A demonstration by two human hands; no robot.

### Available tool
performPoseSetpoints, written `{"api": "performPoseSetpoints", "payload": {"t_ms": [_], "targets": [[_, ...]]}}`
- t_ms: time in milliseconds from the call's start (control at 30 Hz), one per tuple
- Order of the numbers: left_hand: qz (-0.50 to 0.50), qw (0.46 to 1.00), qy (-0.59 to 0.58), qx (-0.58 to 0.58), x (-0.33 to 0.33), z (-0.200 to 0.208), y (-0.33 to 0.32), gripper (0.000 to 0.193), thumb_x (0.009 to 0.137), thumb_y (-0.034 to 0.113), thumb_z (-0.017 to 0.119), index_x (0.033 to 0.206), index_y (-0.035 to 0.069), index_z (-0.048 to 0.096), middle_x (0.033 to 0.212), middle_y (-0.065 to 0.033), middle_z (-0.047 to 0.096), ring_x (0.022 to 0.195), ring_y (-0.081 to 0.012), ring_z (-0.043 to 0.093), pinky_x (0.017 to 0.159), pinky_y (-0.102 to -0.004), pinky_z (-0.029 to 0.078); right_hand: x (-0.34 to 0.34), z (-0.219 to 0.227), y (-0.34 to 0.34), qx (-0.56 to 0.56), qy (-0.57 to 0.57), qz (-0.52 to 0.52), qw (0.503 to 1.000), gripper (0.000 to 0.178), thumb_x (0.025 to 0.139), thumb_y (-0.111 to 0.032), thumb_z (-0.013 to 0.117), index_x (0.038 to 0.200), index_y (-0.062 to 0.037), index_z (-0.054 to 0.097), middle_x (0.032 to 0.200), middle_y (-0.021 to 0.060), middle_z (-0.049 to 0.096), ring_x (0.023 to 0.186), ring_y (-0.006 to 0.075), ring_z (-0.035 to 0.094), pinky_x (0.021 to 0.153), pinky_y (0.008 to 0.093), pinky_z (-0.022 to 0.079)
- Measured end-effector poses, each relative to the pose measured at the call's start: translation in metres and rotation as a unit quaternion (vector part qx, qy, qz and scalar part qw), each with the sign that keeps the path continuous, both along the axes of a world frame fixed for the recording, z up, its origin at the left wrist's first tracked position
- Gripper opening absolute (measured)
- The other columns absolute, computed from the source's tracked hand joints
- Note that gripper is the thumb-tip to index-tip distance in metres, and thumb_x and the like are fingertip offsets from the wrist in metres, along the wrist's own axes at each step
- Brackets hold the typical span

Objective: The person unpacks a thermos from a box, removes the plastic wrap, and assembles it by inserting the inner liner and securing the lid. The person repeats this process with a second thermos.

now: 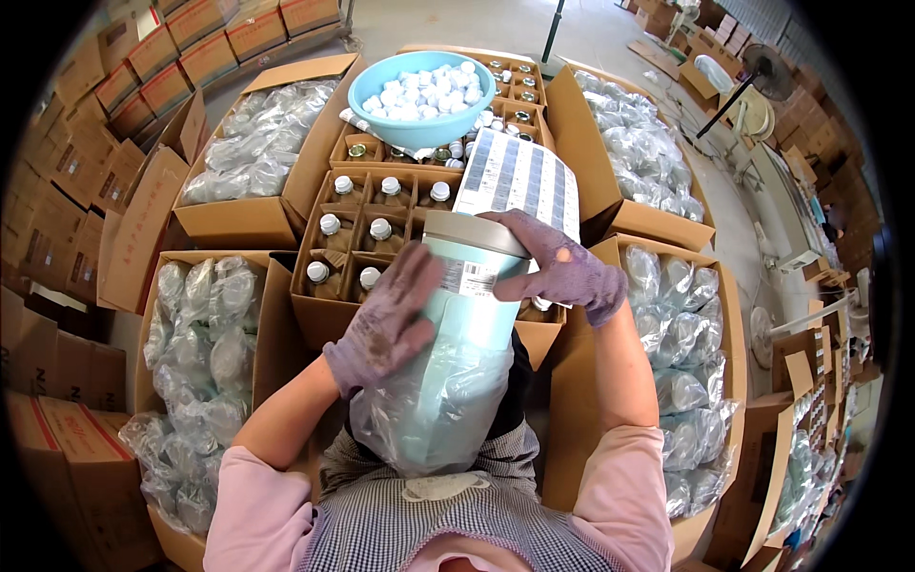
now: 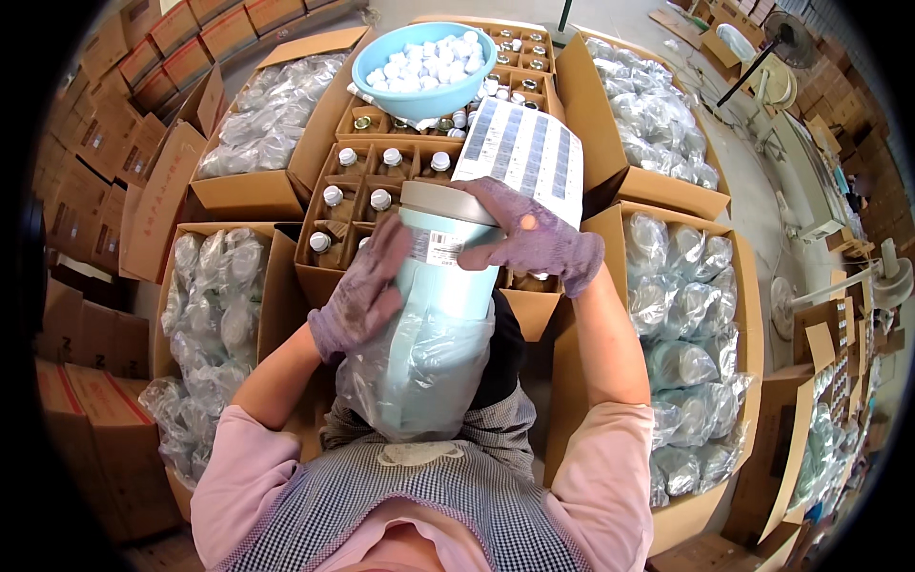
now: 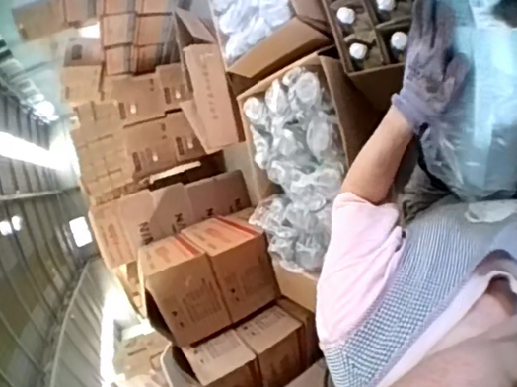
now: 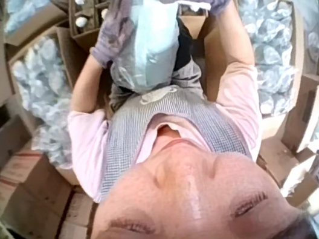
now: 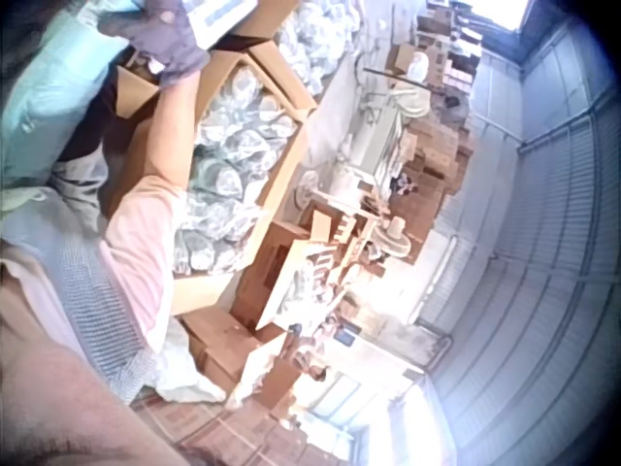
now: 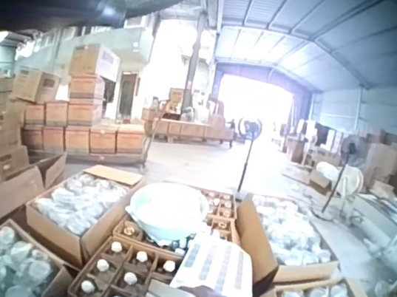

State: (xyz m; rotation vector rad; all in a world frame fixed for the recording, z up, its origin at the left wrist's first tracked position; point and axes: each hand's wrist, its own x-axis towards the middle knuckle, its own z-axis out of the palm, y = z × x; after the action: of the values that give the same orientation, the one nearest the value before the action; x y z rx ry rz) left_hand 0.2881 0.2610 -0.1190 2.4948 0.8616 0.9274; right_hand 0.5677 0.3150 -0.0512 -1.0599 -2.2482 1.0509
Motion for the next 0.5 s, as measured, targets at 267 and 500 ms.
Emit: {"api": "performPoseSetpoints", "payload": {"t_ms": [267,500], "targets": [[0.129,0.983,-0.046,-0.123,0.027,0.035,-0.085,0.081,0.092,0.039,0.065,0.142,-0.016,0.033,0.138,-0.0387,0.044,0.129,-0.0487,0.047,0.108,-0.0454,0.043,-0.018,0.028,-0.018,-0.057,-0.036,-0.048,0.997,0.069,0.085,-0.029,0.074,0.143,-0.0057,0.044,0.129,0.0173,0.057,0.122,0.0282,0.055,0.105,0.0391,0.043],[0.185,0.979,0.045,-0.067,0.055,0.050,-0.072,0.094,0.089,0.035,0.068,0.148,-0.015,0.013,0.146,-0.0414,0.029,0.140,-0.0537,0.028,0.117,-0.0492,0.028,-0.022,0.021,-0.032,0.067,-0.049,-0.028,0.996,0.068,0.092,-0.027,0.067,0.148,-0.0066,0.036,0.142,0.0213,0.050,0.132,0.0329,0.048,0.110,0.0398,0.039]]}}
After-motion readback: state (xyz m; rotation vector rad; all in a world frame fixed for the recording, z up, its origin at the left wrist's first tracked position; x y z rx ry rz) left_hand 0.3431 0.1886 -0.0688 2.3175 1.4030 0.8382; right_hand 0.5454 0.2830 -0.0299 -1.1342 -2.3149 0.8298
